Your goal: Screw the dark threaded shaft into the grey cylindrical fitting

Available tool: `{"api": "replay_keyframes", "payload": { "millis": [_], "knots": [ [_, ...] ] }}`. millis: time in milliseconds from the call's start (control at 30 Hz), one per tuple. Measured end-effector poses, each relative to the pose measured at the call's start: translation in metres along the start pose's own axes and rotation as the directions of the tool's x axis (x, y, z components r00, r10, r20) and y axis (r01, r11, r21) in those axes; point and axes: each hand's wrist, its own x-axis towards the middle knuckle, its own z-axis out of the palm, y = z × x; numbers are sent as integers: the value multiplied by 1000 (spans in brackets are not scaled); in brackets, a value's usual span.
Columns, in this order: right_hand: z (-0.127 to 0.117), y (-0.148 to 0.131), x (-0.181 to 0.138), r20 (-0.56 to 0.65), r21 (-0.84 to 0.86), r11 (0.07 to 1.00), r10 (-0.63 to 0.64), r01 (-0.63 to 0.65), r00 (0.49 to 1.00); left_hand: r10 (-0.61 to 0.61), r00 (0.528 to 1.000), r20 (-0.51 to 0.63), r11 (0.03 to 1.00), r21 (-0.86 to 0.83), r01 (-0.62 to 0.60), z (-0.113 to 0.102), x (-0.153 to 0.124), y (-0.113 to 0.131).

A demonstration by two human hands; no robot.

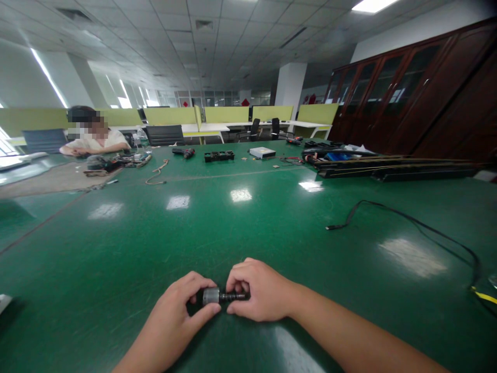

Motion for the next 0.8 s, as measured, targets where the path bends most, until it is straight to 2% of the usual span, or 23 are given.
{"api": "replay_keyframes", "payload": {
  "millis": [333,567,800],
  "knots": [
    [-1,1,-1,-3,-53,998,27,-27,1000,-8,1000,4,1000,-11,8,1,-1,-1],
    [-2,4,-3,-5,-58,998,-2,1,1000,-10,1000,9,1000,-6,11,0,0,0],
    [-13,9,-4,88,-53,998,-37,42,995,8,1000,12,1000,-15,-7,1,-1,-3]
  ]
}}
